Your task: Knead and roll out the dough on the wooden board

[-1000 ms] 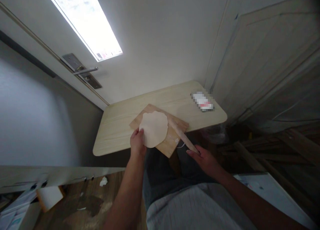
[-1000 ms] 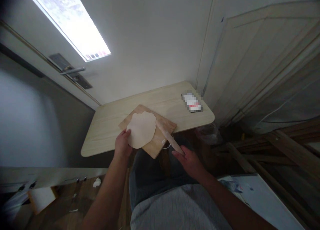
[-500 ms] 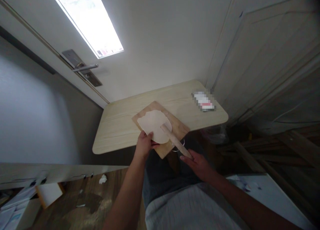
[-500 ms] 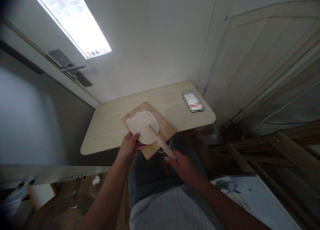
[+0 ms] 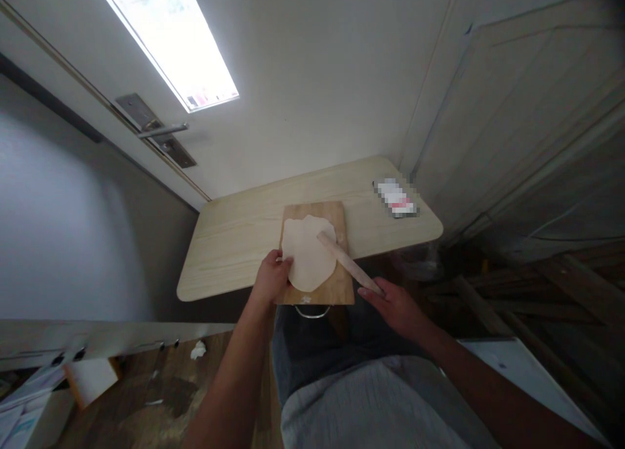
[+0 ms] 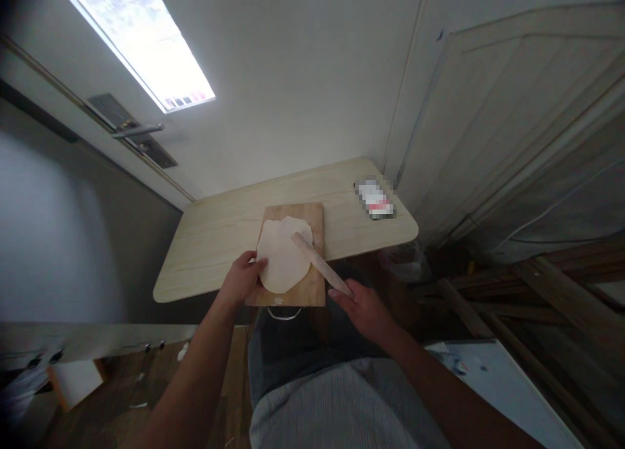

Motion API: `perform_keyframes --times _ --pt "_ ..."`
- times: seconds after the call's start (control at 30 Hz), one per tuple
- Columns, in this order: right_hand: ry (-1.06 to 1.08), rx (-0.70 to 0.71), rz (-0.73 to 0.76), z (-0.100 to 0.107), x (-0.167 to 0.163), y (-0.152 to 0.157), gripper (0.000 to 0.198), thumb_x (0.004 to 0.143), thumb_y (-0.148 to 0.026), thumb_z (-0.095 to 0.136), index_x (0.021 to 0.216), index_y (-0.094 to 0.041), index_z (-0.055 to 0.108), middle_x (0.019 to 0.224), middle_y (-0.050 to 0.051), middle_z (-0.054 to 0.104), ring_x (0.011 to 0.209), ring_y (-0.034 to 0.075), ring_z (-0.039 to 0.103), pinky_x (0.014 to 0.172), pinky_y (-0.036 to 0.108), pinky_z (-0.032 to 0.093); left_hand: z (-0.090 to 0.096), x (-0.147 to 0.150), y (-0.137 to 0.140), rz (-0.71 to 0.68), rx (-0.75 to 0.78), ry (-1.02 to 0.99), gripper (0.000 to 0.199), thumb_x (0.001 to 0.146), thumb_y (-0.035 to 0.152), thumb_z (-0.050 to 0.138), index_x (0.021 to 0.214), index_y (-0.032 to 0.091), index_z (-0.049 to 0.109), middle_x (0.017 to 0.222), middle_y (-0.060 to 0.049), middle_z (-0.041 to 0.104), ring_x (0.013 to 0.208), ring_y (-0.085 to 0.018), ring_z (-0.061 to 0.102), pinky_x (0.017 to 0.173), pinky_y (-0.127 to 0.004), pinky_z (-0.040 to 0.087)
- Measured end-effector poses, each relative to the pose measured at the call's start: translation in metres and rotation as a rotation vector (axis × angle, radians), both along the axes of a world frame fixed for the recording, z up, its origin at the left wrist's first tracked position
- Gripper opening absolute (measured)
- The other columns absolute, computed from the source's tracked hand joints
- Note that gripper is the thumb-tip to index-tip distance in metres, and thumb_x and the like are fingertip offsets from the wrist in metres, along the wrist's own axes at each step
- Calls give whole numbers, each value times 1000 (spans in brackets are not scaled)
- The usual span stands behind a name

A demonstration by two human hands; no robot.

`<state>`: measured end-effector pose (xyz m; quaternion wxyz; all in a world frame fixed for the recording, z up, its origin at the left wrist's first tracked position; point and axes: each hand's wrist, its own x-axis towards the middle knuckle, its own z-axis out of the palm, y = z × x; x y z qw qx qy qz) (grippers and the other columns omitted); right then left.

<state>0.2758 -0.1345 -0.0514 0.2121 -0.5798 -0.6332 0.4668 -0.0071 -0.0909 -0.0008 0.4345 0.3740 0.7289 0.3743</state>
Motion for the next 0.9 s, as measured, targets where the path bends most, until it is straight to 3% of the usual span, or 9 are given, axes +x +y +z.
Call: perform_keyframes --times 0.2,0.4,0.63,0.77,0.9 --pt "27 -11 -14 -10 -9 4 46 88 -66 48 76 -21 53 65 -3 54 59 14 49 54 25 33 -20 9 -6 121 112 -85 17 79 29 61 92 18 59 67 1 63 53 -13 58 48 -23 48" --pt "19 29 -42 -3 -22 19 42 87 -61 51 76 -21 55 68 -2 58 63 14 52 57 25 36 -20 17 -9 163 74 -112 17 84 29 58 98 19 57 79 -2 65 60 -15 62 48 -24 51" --pt "59 40 -71 4 -20 36 39 87 -57 53 92 -20 63 79 1 67 72 18 60 65 27 43 -5 26 -7 17 -25 -167 10 87 24 55 95 20 51 67 1 64 54 -16 65 50 -29 55" --pt "5 57 -54 4 -12 24 41 87 -61 52 79 -21 57 67 -2 59 64 15 55 58 26 39 -4 23 -7 -103 -97 -2 10 91 28 49 97 20 51 54 2 61 42 -17 61 43 -25 46" --pt "-61 49 -7 10 -3 7 41 88 -61 52 77 -22 56 61 -4 52 59 14 52 55 26 35 -7 13 -9 -211 -72 314 20 91 37 47 83 21 56 54 -1 63 44 -17 60 46 -25 42"
